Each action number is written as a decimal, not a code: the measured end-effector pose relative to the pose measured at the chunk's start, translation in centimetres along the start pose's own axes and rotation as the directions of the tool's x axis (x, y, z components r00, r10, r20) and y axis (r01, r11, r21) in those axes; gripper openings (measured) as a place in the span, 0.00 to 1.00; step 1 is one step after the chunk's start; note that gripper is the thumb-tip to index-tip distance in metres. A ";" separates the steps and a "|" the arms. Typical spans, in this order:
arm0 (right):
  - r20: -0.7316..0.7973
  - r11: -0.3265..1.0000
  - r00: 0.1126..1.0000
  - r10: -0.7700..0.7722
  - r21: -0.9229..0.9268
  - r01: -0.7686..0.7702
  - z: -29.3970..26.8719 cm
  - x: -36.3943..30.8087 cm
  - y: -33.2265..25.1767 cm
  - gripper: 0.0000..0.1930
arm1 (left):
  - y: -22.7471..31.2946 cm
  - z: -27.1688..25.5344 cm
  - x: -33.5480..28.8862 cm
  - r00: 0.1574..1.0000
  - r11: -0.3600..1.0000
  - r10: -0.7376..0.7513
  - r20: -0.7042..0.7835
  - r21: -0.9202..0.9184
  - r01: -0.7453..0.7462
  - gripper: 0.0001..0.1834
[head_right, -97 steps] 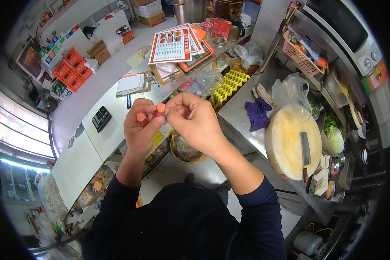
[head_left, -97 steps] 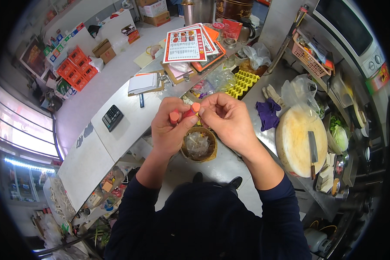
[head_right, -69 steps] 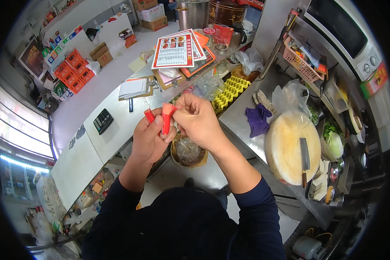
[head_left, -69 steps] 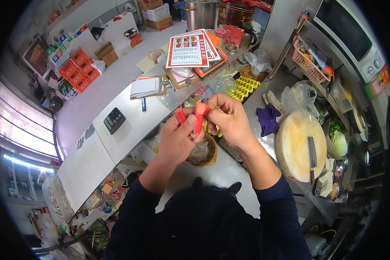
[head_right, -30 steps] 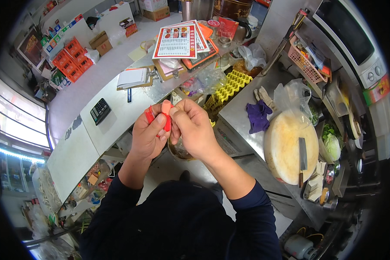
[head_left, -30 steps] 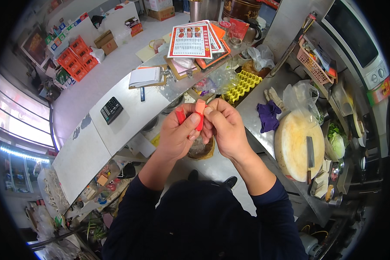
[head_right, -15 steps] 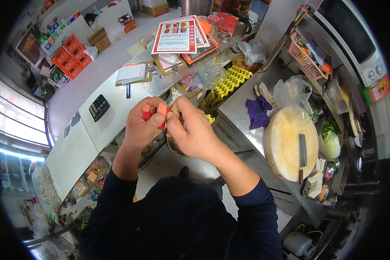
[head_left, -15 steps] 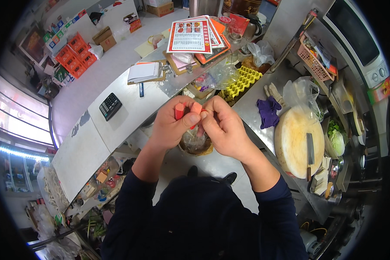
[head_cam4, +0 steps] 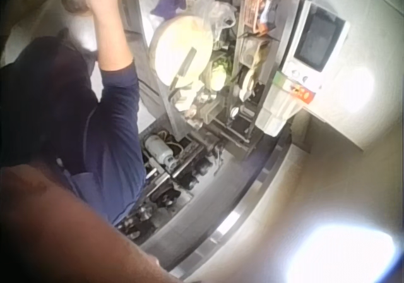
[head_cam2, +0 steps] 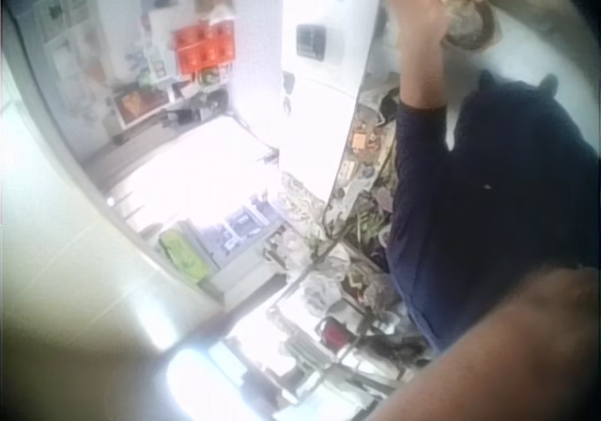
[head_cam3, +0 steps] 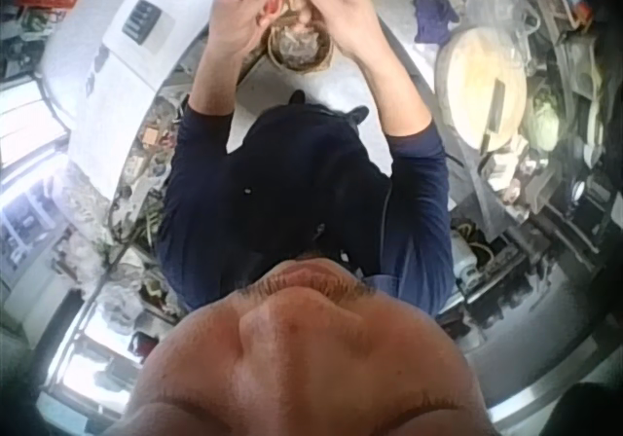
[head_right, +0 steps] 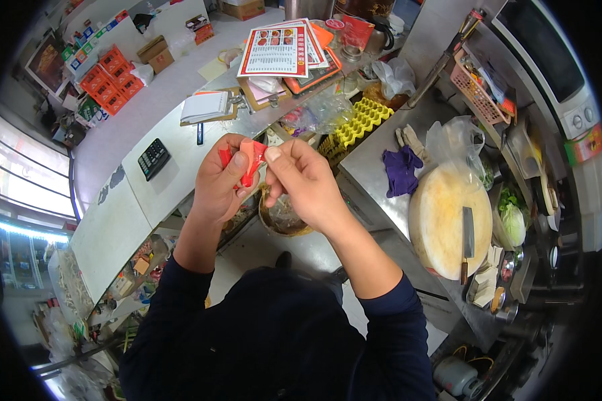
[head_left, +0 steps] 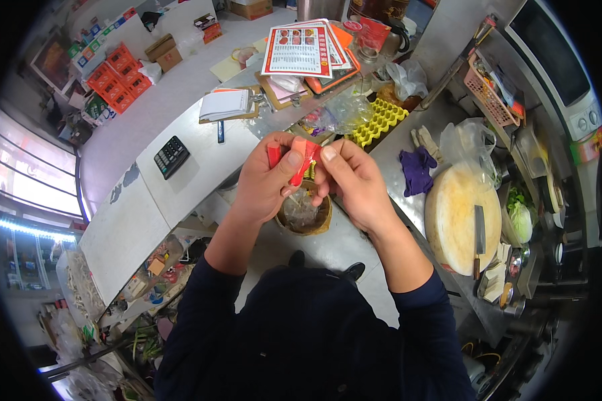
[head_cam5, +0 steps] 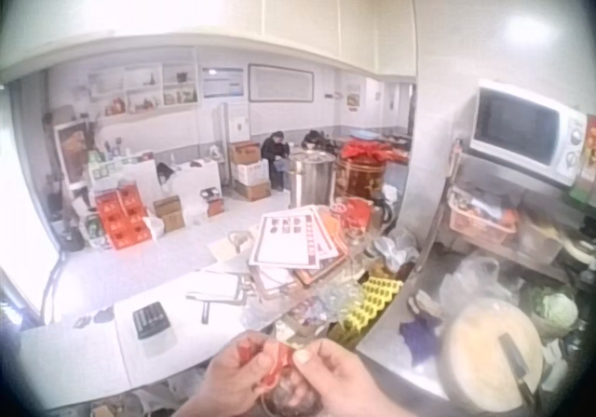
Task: The person slices a block of tofu into uniform rectangular pieces using a cleaver on a round cutting board, then places the slices into a metal tray. The person also handles a small red sausage-like item, unwrapping it and cutting it into small pieces.
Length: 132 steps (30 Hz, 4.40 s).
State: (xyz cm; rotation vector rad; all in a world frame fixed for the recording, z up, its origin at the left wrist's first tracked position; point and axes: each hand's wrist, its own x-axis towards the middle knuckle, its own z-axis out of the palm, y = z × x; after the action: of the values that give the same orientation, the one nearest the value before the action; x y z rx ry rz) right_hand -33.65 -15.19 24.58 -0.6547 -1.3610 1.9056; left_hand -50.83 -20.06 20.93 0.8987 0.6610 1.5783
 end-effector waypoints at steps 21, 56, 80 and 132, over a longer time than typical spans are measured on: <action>0.058 0.986 0.998 0.030 -0.165 -0.020 0.3 -1.0 -0.8 0.06 | 0.6 -0.4 -0.4 0.984 0.990 -0.135 0.114 -0.025 0.139 0.24; 0.045 0.987 0.999 -0.015 0.160 0.008 -0.9 -0.5 -0.3 0.07 | 0.3 -1.6 -0.5 0.992 0.986 -0.111 -0.059 -0.133 0.102 0.21; -0.131 0.729 0.952 -0.275 -0.674 0.118 -3.7 2.7 7.2 0.17 | -1.0 -2.1 -1.1 0.985 0.990 -0.141 -0.098 -0.042 0.137 0.29; 0.126 0.378 0.768 -0.628 -0.813 0.443 0.8 -1.1 1.5 0.10 | -1.2 1.4 0.1 0.955 0.950 -0.017 -0.298 -0.301 -0.077 0.11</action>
State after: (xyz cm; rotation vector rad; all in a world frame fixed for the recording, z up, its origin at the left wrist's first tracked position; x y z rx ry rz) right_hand -33.89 -16.83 23.41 -0.6637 -1.9936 0.5618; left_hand -49.00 -19.78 20.79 0.4424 0.5860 1.8037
